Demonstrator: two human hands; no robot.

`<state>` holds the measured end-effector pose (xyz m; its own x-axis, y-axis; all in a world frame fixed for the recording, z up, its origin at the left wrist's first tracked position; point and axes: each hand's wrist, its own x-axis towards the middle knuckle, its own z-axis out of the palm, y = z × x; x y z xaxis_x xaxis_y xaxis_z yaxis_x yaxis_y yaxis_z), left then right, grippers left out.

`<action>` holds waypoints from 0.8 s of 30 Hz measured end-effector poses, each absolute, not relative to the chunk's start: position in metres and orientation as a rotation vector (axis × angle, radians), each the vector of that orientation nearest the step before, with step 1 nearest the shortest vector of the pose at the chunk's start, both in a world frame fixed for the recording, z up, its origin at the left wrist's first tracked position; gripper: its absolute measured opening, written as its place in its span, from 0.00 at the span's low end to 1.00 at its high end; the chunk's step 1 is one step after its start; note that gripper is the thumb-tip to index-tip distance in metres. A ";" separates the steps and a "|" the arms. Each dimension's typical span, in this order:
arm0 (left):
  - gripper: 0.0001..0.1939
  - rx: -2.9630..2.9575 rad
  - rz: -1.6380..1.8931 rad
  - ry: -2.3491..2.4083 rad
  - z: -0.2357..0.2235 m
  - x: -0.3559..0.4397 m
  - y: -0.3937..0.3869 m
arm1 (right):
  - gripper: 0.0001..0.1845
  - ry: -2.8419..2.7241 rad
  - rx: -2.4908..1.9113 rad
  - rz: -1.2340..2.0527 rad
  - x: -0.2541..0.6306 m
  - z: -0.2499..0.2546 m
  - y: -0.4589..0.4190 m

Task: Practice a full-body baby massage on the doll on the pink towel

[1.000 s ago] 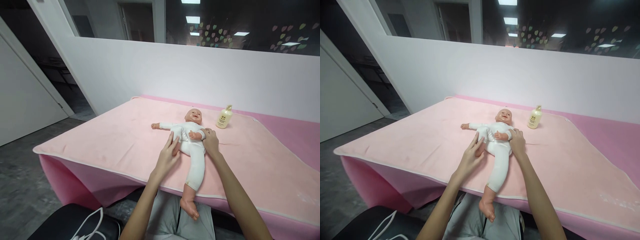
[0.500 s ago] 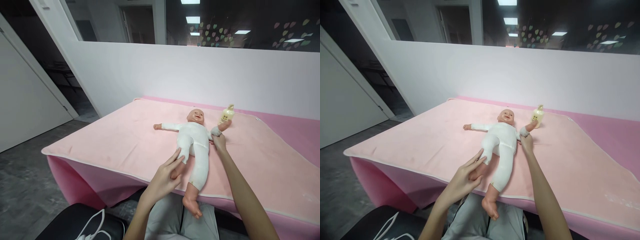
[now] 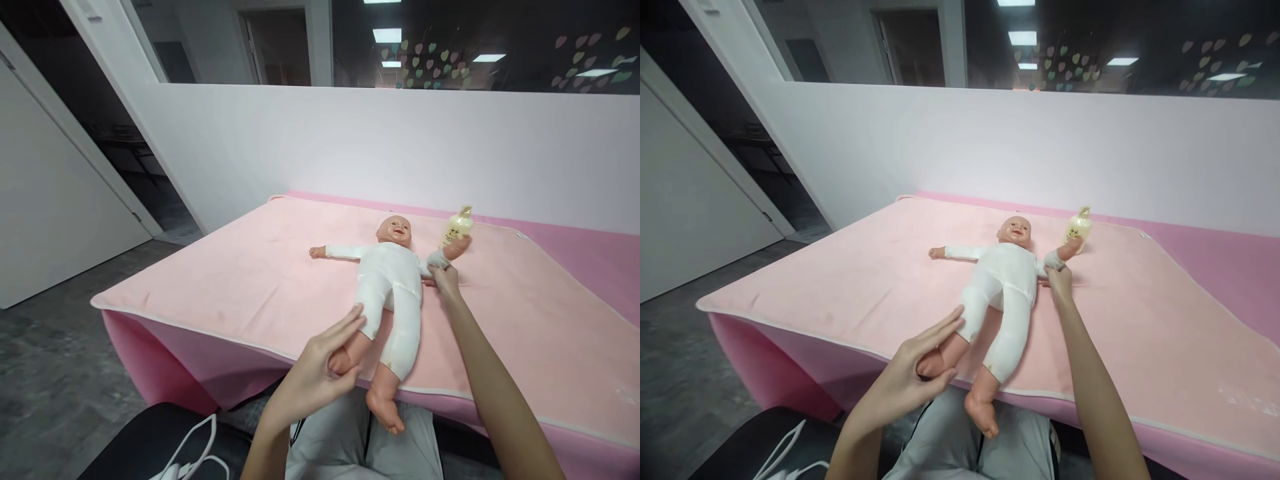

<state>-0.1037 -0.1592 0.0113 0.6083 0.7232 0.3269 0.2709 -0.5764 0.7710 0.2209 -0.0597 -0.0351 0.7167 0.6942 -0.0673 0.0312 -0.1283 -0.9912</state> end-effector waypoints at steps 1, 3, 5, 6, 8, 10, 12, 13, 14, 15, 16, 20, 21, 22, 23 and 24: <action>0.34 2.184 0.800 0.742 0.015 -0.103 -0.164 | 0.13 -0.502 -1.540 0.682 0.223 -0.037 -0.058; 0.33 2.248 0.776 0.696 0.017 -0.095 -0.163 | 0.14 -0.444 -1.490 0.710 0.224 -0.038 -0.058; 0.33 2.284 0.825 0.671 0.014 -0.078 -0.148 | 0.13 -0.576 -1.605 0.632 0.218 -0.036 -0.061; 0.33 2.294 0.868 0.664 0.011 -0.068 -0.136 | 0.12 -0.731 -1.685 0.537 0.214 -0.034 -0.063; 0.33 2.310 0.944 0.652 0.005 -0.048 -0.109 | 0.14 -1.119 -1.807 0.249 0.203 -0.030 -0.069; 0.34 2.335 0.965 0.642 0.001 -0.032 -0.087 | 0.19 -1.414 -1.846 -0.018 0.194 -0.026 -0.074; 0.34 2.355 0.964 0.637 0.003 -0.024 -0.078 | 0.22 -1.501 -1.854 -0.107 0.192 -0.024 -0.076; 0.33 2.362 0.958 0.637 0.006 -0.025 -0.081 | 0.21 -1.475 -1.860 -0.081 0.193 -0.024 -0.075; 0.33 2.367 0.948 0.639 0.010 -0.029 -0.088 | 0.19 -1.419 -1.862 -0.016 0.197 -0.025 -0.074; 0.32 2.373 0.931 0.644 0.014 -0.036 -0.099 | 0.17 -1.323 -1.864 0.081 0.201 -0.027 -0.071; 0.32 2.373 0.914 0.663 0.018 -0.046 -0.113 | 0.16 -1.195 -1.859 0.198 0.206 -0.029 -0.069; 0.31 2.378 0.786 0.834 0.023 -0.093 -0.178 | 0.22 -0.722 -1.697 0.606 0.222 -0.038 -0.060; 0.31 2.375 0.777 0.891 0.022 -0.101 -0.189 | 0.24 -0.669 -1.644 0.649 0.224 -0.039 -0.059; 0.32 2.372 0.779 0.929 0.020 -0.107 -0.196 | 0.26 -0.647 -1.606 0.671 0.225 -0.039 -0.060; 0.32 2.372 0.774 0.938 0.017 -0.108 -0.197 | 0.27 -0.641 -1.595 0.674 0.224 -0.039 -0.060; 0.31 2.370 0.782 0.932 0.015 -0.106 -0.194 | 0.26 -0.657 -1.619 0.649 0.222 -0.038 -0.061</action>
